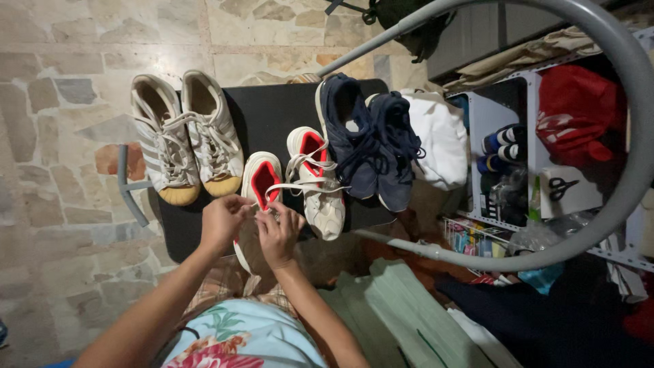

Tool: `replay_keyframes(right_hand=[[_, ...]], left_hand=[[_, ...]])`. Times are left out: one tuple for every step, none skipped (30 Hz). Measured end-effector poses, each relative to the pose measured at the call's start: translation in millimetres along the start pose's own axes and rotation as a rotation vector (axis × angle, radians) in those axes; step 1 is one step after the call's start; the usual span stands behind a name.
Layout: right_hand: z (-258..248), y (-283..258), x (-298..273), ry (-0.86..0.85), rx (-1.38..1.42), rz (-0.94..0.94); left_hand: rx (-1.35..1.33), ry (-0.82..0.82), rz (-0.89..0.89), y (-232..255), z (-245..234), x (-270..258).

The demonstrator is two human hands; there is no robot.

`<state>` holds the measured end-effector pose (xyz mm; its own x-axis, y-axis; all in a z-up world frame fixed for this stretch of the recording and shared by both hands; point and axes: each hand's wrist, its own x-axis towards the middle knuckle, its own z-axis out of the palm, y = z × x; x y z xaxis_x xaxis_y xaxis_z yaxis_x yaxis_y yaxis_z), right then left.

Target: The person unlaces and relaces a pair of white sneakers with red accents on a black bench. They repeatedly pull the laces out, thread them back through the eyelets, and tie knots, working on both shoes in sequence.

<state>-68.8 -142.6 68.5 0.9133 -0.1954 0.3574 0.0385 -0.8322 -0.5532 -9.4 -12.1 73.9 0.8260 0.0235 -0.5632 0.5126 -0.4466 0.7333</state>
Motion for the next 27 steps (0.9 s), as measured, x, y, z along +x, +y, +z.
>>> replay_keyframes(right_hand=[[-0.9, -0.7, -0.8, -0.024, 0.017, -0.006], [-2.0, 1.2, 0.4, -0.048, 0.031, -0.017], [-3.3, 2.2, 1.0, -0.028, 0.067, -0.002], [-3.1, 2.1, 2.5, -0.006, 0.106, 0.012], [-2.6, 2.2, 4.1, 0.016, 0.145, 0.026], [-3.5, 2.3, 3.5, 0.008, 0.147, 0.043], [-4.2, 3.1, 3.2, 0.001, 0.150, 0.059], [-3.6, 4.9, 4.7, -0.001, 0.150, 0.075], [-3.0, 6.5, 6.5, -0.011, 0.169, 0.115], [-3.0, 7.4, 8.6, -0.024, 0.190, 0.152], [-3.2, 7.6, 10.6, -0.038, 0.212, 0.189], [-4.4, 7.0, 11.4, -0.068, 0.232, 0.224], [-5.4, 6.4, 13.4, -0.098, 0.252, 0.259], [-5.9, 5.0, 17.0, -0.123, 0.271, 0.295], [-9.0, 2.4, 19.0, -0.136, 0.246, 0.290], [-12.5, -0.3, 21.9, -0.148, 0.221, 0.283], [-15.0, -3.3, 25.9, -0.159, 0.197, 0.276], [-17.2, -6.5, 29.3, -0.157, 0.184, 0.280], [-18.9, -9.1, 33.1, -0.155, 0.172, 0.284], [-20.7, -11.5, 36.4, -0.152, 0.159, 0.289], [-21.6, -10.3, 41.8, -0.162, 0.099, 0.258], [-24.2, -4.9, 46.7, -0.176, 0.034, 0.226], [-26.8, -1.4, 48.3, -0.190, -0.031, 0.193], [-26.5, -0.1, 49.8, -0.181, -0.014, 0.181], [-26.5, 1.7, 50.0, -0.172, 0.004, 0.168], [-25.3, 2.2, 48.6, -0.167, 0.024, 0.152], [-22.3, 3.1, 46.3, -0.129, 0.046, 0.146]], left_hand=[[0.054, 0.034, 0.048, 1.4, -0.6, -3.1], [0.103, 0.068, 0.098, 5.0, 0.9, -4.2], [0.151, 0.101, 0.149, 9.4, 2.1, -5.7], [0.184, 0.110, 0.165, 14.9, 1.4, -6.3], [0.216, 0.118, 0.181, 20.6, 0.8, -7.3], [0.248, 0.124, 0.191, 24.8, 0.7, -10.7], [0.271, 0.127, 0.212, 28.6, 0.4, -13.7], [0.295, 0.130, 0.239, 32.8, 0.6, -14.2], [0.318, 0.132, 0.266, 36.8, 1.3, -14.2], [0.326, 0.127, 0.299, 40.3, 2.0, -14.5], [0.333, 0.123, 0.332, 43.0, 2.5, -14.6], [0.341, 0.115, 0.363, 44.3, 3.3, -16.1], [0.339, 0.117, 0.344, 45.5, 4.6, -16.9], [0.337, 0.117, 0.329, 47.7, 5.8, -15.3], [0.336, 0.118, 0.314, 49.5, 6.6, -14.2], [0.352, 0.117, 0.323, 51.6, 6.9, -12.4], [0.367, 0.117, 0.332, 53.6, 7.0, -10.5], [0.382, 0.117, 0.335, 54.2, 6.9, -10.2], [0.386, 0.118, 0.326, 54.7, 7.0, -9.6], [0.391, 0.118, 0.317, 55.4, 7.5, -9.6], [0.395, 0.117, 0.308, 55.7, 7.7, -9.4], [0.396, 0.117, 0.253, 54.9, 10.0, -11.2], [0.397, 0.116, 0.199, 54.3, 12.4, -12.7], [0.402, 0.119, 0.153, 55.4, 12.4, -9.0], [0.389, 0.110, 0.124, 56.4, 12.7, -6.8], [0.375, 0.106, 0.091, 56.5, 12.3, -6.6], [0.360, 0.102, 0.058, 56.1, 11.4, -5.4]])
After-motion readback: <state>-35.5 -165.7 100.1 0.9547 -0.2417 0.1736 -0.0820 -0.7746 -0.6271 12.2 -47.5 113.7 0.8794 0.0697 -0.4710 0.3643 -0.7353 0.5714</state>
